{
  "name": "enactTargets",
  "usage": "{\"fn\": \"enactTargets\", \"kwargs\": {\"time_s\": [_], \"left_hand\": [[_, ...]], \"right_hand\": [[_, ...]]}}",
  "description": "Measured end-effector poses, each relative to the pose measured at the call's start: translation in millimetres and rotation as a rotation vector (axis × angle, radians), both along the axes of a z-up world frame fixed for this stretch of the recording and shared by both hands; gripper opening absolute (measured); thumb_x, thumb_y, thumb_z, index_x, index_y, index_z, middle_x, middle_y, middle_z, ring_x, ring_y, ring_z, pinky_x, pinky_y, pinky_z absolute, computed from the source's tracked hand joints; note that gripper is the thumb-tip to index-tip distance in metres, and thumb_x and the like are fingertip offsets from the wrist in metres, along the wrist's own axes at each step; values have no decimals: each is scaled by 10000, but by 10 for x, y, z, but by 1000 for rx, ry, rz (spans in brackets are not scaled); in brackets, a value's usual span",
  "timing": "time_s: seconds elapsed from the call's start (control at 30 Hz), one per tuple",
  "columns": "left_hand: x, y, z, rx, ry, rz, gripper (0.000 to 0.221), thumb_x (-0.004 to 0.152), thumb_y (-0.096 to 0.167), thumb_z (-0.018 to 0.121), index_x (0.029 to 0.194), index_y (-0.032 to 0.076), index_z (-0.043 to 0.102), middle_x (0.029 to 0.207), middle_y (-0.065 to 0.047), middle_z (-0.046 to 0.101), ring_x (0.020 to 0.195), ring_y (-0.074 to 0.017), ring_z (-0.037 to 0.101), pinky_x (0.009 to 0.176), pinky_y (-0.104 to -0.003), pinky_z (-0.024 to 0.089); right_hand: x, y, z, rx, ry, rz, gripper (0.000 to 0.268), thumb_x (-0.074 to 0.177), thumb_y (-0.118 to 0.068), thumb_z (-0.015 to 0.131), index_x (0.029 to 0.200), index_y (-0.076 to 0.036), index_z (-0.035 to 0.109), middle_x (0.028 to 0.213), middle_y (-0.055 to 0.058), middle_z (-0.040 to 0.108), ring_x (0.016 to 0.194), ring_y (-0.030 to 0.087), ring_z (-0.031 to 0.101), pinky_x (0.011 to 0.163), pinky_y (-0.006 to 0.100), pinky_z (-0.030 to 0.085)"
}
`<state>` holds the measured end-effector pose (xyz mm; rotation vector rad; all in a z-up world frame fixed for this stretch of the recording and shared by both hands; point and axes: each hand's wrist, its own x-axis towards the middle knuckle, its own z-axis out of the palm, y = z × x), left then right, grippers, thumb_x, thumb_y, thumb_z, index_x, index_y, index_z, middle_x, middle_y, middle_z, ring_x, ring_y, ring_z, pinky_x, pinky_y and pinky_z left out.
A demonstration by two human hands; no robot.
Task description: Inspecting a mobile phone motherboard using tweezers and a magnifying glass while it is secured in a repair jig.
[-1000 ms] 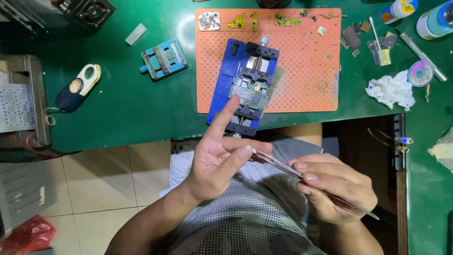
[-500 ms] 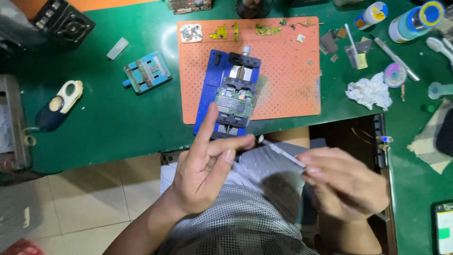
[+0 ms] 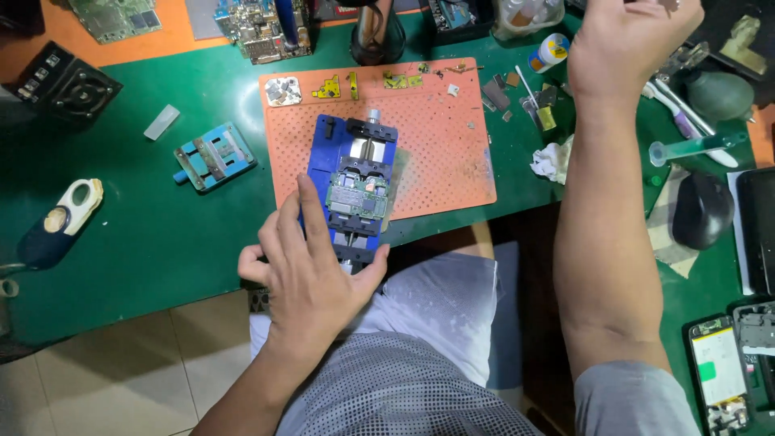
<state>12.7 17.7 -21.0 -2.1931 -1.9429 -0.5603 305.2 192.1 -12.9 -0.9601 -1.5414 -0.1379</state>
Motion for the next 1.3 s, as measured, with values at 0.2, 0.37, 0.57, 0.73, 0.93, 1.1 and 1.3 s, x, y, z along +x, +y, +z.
{"fn": "enactTargets", "kwargs": {"time_s": [0.2, 0.37, 0.57, 0.73, 0.93, 1.1, 1.3], "left_hand": [[-189, 56, -63, -67, -179, -43, 1100, 546, 520, 702, 1364, 45, 140, 1207, -117, 473, 1012, -287, 451, 767, -399, 273], [-342, 141, -35, -155, -331, -110, 1144, 498, 463, 733, 1378, 98, 99, 1235, -92, 477, 1007, -309, 423, 796, -416, 260], [-478, 308, -91, -219, -336, -298, 1190, 568, 487, 752, 1389, 136, -35, 1166, -59, 517, 1063, -246, 424, 754, -327, 189], [-486, 330, -206, -186, -282, -346, 1183, 612, 545, 760, 1401, 166, -35, 1228, -61, 488, 1092, -234, 421, 741, -350, 186], [-488, 330, -195, -231, -197, -338, 1082, 670, 541, 721, 1397, 135, 29, 1301, -67, 417, 1137, -237, 411, 782, -379, 215], [-502, 351, -172, -267, -187, -335, 1032, 672, 530, 722, 1385, 133, 90, 1309, -56, 403, 1132, -229, 407, 792, -399, 234], [-508, 373, -173, -273, -151, -342, 1042, 652, 552, 734, 1381, 133, 120, 1303, -32, 412, 1105, -219, 408, 787, -389, 235]], "right_hand": [[60, 39, -2, -83, 7, -39, 514, 910, 117, 652, 657, -47, 235, 595, 47, 201, 620, 163, 148, 566, 364, 178], [124, -24, 7, -15, 12, -61, 561, 855, 150, 689, 645, -67, 215, 600, 44, 236, 611, 155, 180, 566, 360, 231], [-703, -950, 214, -1, -82, 152, 163, 966, -43, 525, 961, 120, 533, 870, 230, 519, 798, 319, 501, 731, 393, 426], [-1190, -1843, -232, -259, -71, 153, 98, 767, -99, 601, 765, -11, 558, 734, 151, 593, 641, 251, 572, 683, 362, 408], [-1382, -1910, -486, -244, -190, 159, 95, 769, -57, 618, 845, -23, 572, 777, 123, 615, 625, 215, 540, 664, 317, 347], [-1389, -1905, -575, -263, -272, 159, 114, 775, -32, 626, 869, -34, 562, 829, 116, 624, 641, 205, 551, 703, 331, 318], [-1392, -1931, -651, -266, -278, 130, 133, 771, -30, 644, 883, -32, 574, 846, 104, 625, 631, 188, 528, 682, 338, 287]]}}
